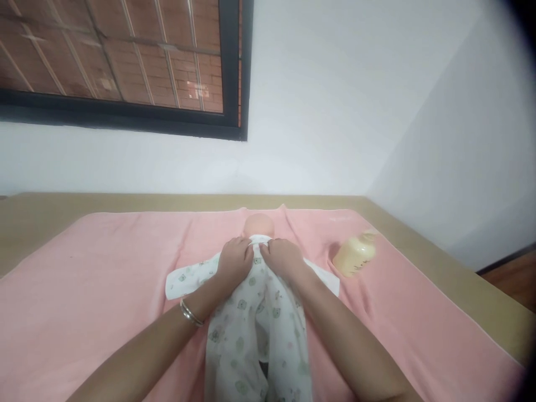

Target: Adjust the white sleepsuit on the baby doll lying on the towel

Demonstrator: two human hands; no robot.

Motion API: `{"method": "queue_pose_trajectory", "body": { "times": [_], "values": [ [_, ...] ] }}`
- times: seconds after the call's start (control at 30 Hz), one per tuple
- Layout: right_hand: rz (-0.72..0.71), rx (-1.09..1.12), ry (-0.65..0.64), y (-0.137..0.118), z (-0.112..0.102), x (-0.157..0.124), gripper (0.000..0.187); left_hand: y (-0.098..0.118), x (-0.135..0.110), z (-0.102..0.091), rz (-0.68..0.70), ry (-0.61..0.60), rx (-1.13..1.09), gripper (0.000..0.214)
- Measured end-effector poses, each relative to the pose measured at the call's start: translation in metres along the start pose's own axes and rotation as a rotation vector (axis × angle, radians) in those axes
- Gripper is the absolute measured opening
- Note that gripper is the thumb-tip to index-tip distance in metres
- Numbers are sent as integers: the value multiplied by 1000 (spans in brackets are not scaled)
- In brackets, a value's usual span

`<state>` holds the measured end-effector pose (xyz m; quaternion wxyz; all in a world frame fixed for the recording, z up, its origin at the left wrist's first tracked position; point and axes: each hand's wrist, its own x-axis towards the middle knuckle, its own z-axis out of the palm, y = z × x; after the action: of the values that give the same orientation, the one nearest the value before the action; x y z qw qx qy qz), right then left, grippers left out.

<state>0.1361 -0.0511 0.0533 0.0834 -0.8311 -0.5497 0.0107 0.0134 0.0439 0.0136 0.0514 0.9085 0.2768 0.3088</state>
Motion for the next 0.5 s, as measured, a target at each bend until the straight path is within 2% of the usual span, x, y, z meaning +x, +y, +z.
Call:
{"method": "queue_pose_trajectory", "body": {
  "times": [0.1,0.2,0.27,0.33,0.5],
  "values": [
    [16,64,-57,5,-2,5,56,0,-2,1,68,81,-28,23],
    [-32,5,27,-2,-2,0,47,-2,0,1,9,15,-91,24],
    [-119,-41,90,-8,-1,-4,37,-4,2,2,-48,-38,-124,24],
    [-174,-52,108,-11,0,-5,32,-4,2,2,-56,-44,-125,25],
    [-20,54,29,-2,2,2,49,-3,-1,5,30,74,-127,23]
  ]
}}
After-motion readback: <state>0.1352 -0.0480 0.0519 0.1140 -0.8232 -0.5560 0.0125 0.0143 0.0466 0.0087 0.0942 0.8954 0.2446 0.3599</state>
